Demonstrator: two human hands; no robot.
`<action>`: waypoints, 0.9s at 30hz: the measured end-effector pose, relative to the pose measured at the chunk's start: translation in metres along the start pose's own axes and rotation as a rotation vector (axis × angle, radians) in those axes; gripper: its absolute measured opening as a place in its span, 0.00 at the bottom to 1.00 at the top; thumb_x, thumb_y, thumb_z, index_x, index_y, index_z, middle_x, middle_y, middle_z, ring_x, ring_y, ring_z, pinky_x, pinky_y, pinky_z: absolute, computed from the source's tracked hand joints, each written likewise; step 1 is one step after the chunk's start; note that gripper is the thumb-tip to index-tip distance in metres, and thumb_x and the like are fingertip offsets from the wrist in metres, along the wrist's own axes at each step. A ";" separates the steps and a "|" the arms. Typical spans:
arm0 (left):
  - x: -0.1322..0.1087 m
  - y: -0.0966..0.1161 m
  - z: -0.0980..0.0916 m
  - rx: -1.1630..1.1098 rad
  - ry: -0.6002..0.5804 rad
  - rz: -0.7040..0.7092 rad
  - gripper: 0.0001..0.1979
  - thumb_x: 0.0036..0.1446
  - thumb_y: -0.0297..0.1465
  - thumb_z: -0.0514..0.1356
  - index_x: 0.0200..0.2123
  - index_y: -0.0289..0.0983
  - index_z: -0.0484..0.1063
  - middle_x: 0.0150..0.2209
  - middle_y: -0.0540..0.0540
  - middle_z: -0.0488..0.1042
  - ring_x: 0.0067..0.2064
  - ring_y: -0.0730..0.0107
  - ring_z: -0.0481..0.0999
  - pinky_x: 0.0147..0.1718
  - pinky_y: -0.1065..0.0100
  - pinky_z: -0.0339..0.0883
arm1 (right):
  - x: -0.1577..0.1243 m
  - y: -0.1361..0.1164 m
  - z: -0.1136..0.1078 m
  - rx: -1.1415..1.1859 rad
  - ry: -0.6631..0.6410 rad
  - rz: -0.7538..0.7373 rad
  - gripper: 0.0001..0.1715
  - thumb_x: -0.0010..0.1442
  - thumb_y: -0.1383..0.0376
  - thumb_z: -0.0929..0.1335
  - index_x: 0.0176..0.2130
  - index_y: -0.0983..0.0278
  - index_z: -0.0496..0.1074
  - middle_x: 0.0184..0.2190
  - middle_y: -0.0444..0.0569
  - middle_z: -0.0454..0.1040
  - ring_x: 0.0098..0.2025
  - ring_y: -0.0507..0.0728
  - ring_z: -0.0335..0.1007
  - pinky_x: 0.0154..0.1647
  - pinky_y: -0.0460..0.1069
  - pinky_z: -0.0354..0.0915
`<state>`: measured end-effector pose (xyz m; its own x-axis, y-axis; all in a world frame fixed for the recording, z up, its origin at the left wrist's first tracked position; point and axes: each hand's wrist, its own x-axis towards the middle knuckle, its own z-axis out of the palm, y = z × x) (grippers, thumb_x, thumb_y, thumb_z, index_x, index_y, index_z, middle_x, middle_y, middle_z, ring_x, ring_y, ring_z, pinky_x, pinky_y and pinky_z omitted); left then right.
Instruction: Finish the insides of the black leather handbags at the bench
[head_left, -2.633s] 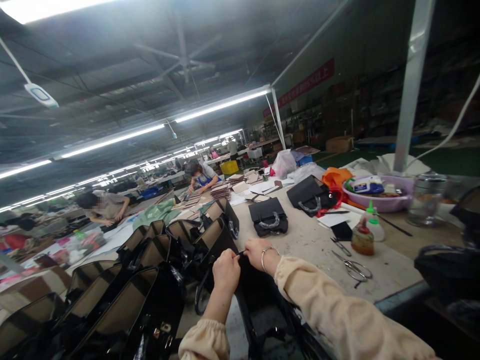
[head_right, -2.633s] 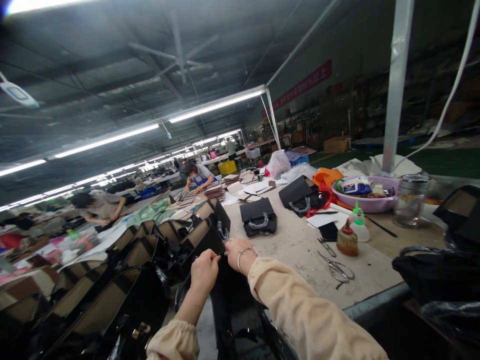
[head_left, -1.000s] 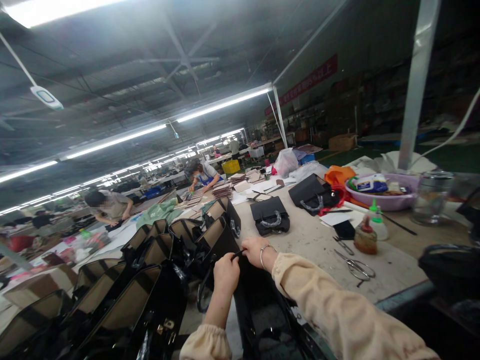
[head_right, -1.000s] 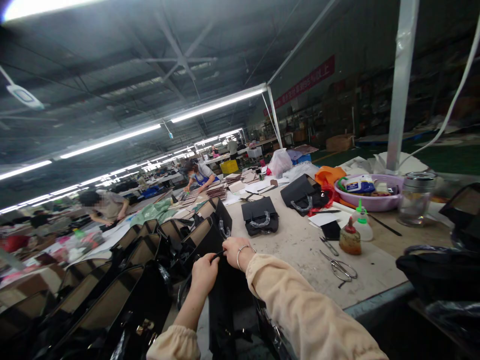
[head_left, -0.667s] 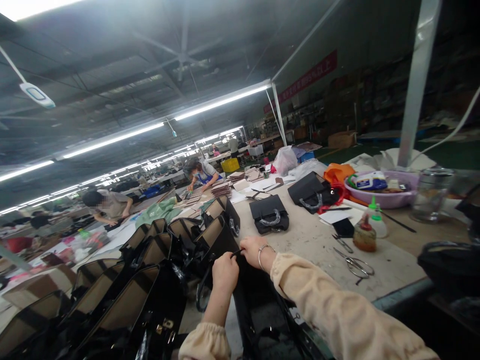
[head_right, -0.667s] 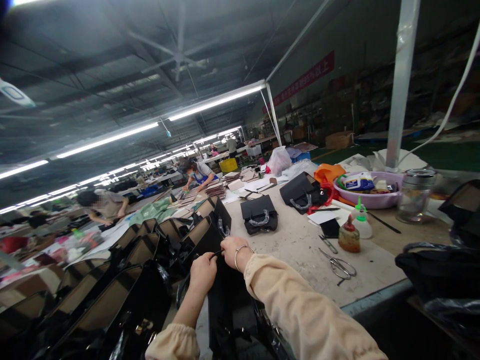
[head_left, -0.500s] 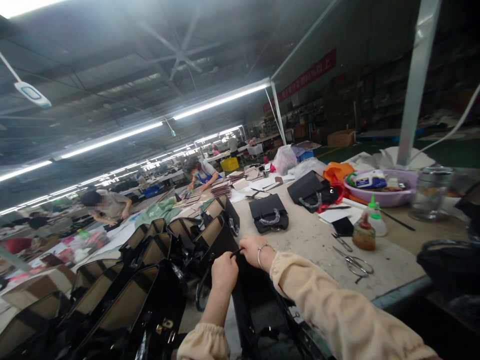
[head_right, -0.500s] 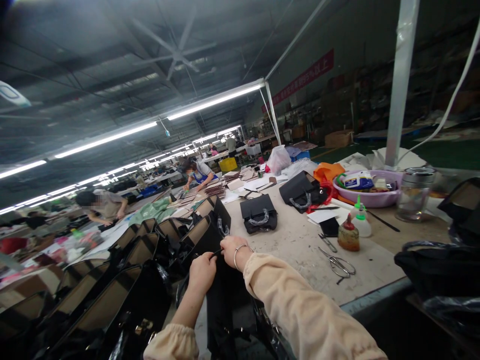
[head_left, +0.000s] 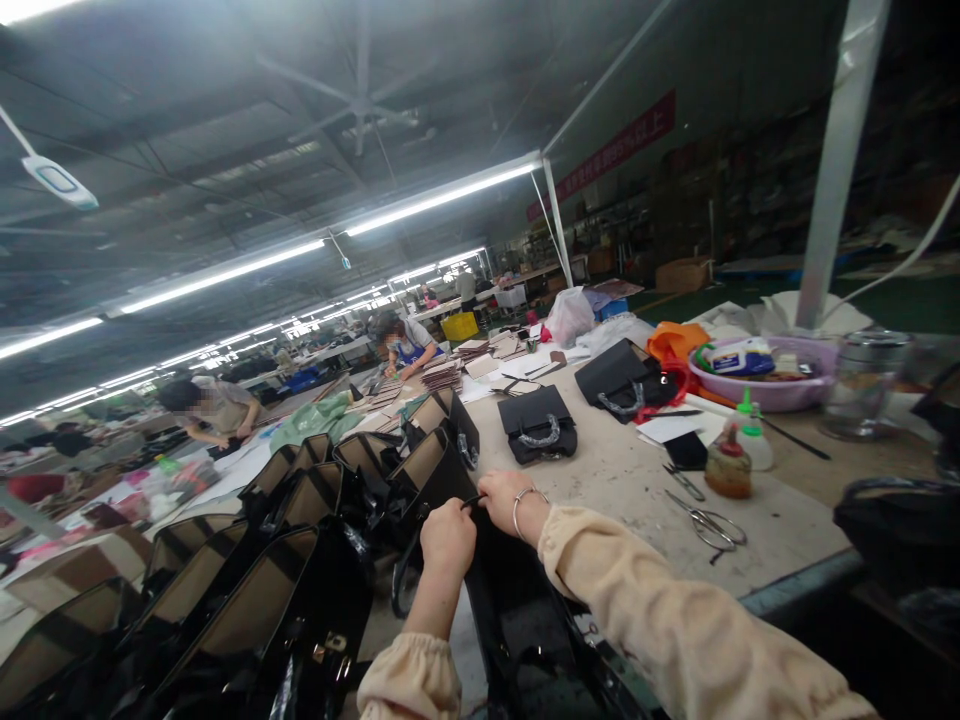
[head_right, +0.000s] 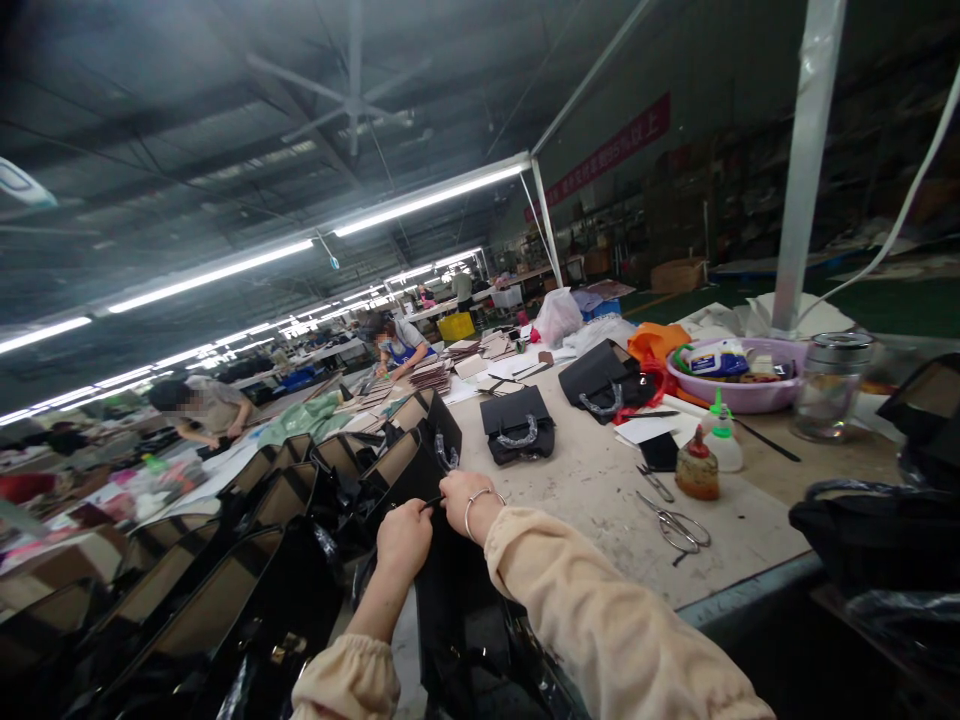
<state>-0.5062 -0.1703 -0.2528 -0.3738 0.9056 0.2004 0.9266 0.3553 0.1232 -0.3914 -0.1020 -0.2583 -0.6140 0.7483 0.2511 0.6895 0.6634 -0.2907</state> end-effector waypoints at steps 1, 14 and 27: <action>0.000 0.000 0.000 0.000 0.004 -0.003 0.13 0.57 0.33 0.50 0.34 0.38 0.74 0.33 0.41 0.78 0.37 0.61 0.76 0.34 0.67 0.63 | 0.000 -0.001 0.000 0.000 0.000 0.003 0.09 0.57 0.61 0.63 0.34 0.61 0.72 0.37 0.47 0.72 0.39 0.56 0.70 0.35 0.48 0.61; 0.000 -0.002 0.001 -0.019 -0.014 -0.005 0.13 0.58 0.34 0.50 0.34 0.38 0.74 0.33 0.41 0.78 0.37 0.63 0.76 0.34 0.68 0.62 | -0.008 0.009 -0.006 0.041 -0.051 0.045 0.19 0.54 0.55 0.64 0.46 0.56 0.70 0.41 0.46 0.74 0.43 0.56 0.69 0.39 0.47 0.62; -0.002 -0.004 0.001 -0.023 -0.011 0.017 0.13 0.58 0.34 0.50 0.33 0.38 0.74 0.34 0.42 0.78 0.37 0.65 0.76 0.34 0.69 0.61 | -0.002 0.005 -0.006 -0.064 -0.127 0.062 0.17 0.57 0.57 0.61 0.37 0.59 0.76 0.36 0.51 0.76 0.39 0.59 0.71 0.36 0.49 0.64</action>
<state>-0.5090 -0.1735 -0.2542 -0.3579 0.9139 0.1915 0.9315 0.3349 0.1422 -0.3846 -0.1006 -0.2547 -0.6101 0.7840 0.1148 0.7483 0.6177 -0.2416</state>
